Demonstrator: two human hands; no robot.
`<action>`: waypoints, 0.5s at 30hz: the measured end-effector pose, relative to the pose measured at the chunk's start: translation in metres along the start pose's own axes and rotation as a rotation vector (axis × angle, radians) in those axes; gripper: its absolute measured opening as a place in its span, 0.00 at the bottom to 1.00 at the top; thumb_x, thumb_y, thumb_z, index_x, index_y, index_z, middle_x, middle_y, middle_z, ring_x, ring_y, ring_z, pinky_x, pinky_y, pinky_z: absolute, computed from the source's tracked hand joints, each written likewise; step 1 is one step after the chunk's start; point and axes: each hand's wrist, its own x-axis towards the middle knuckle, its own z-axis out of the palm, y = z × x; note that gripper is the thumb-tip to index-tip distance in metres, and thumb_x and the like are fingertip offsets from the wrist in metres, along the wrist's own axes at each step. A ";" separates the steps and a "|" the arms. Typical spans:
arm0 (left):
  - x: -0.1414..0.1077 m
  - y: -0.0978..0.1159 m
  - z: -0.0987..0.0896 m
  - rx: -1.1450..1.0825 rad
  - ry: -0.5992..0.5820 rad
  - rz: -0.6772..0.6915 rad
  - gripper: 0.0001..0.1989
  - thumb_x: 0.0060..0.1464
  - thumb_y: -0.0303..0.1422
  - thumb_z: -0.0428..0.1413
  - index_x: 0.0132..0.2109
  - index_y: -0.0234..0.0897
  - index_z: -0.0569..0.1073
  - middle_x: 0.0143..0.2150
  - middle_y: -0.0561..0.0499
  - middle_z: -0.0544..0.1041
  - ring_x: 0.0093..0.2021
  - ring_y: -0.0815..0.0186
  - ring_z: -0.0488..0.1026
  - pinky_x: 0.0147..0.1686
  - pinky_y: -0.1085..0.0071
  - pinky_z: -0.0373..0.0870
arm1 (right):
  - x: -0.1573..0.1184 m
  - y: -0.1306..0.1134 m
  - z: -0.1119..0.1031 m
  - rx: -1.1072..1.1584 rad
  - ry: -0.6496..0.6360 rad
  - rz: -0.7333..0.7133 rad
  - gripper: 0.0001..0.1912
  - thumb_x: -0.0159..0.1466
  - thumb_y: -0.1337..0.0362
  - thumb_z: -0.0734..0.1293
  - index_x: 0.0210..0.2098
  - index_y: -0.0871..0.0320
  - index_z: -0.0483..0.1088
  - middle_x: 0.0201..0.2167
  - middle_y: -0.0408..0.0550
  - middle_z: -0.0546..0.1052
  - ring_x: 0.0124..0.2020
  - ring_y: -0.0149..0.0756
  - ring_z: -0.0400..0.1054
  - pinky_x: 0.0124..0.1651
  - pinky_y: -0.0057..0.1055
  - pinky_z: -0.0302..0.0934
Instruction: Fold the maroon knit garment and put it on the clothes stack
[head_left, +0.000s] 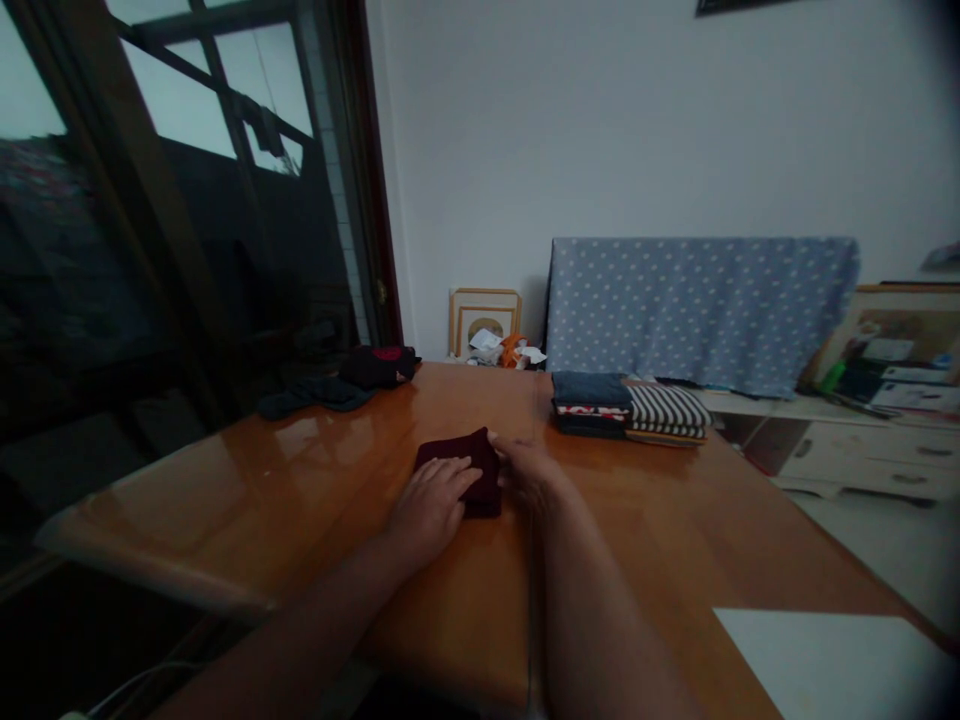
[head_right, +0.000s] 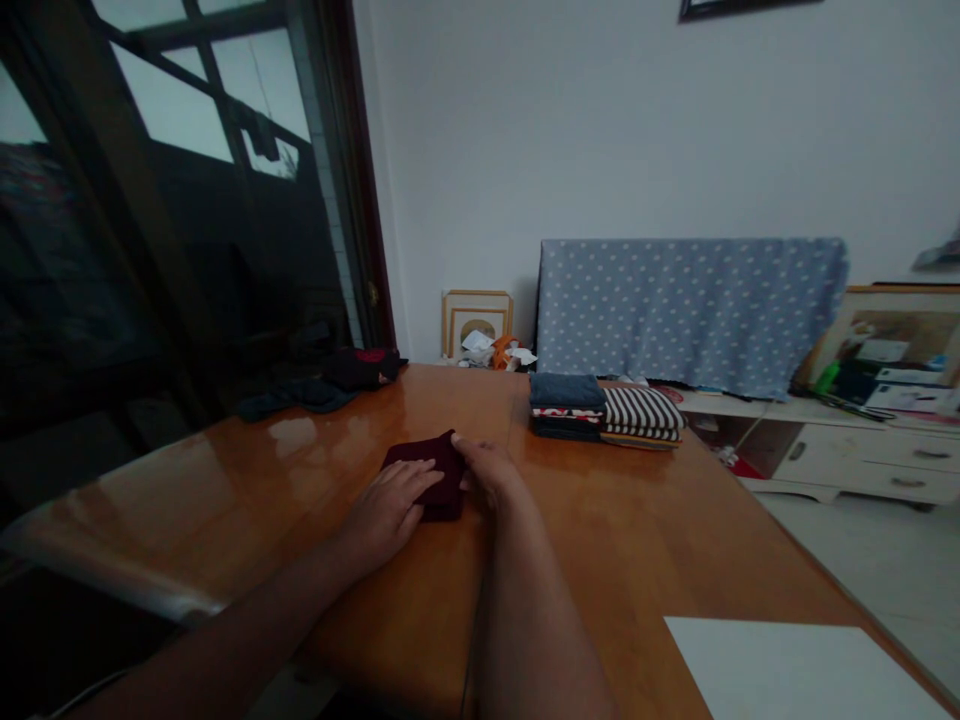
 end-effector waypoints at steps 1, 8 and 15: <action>0.000 0.000 -0.001 0.008 -0.016 0.006 0.28 0.54 0.22 0.51 0.62 0.43 0.69 0.66 0.47 0.68 0.66 0.56 0.63 0.69 0.51 0.55 | 0.001 0.002 0.002 -0.008 0.013 -0.006 0.15 0.62 0.52 0.70 0.32 0.58 0.70 0.22 0.46 0.75 0.21 0.31 0.68 0.23 0.24 0.63; -0.003 -0.004 -0.005 0.007 -0.056 0.045 0.30 0.54 0.23 0.51 0.64 0.45 0.67 0.68 0.49 0.66 0.68 0.57 0.61 0.70 0.51 0.52 | 0.009 0.012 0.014 -0.143 0.179 -0.093 0.07 0.56 0.63 0.72 0.33 0.58 0.71 0.26 0.45 0.78 0.27 0.34 0.72 0.27 0.24 0.62; -0.007 -0.008 -0.005 -0.009 -0.066 0.025 0.30 0.55 0.24 0.51 0.65 0.43 0.66 0.69 0.48 0.64 0.69 0.58 0.59 0.70 0.52 0.51 | 0.018 0.018 0.009 -0.222 0.272 -0.131 0.08 0.57 0.63 0.68 0.36 0.60 0.73 0.30 0.48 0.79 0.29 0.34 0.72 0.30 0.26 0.63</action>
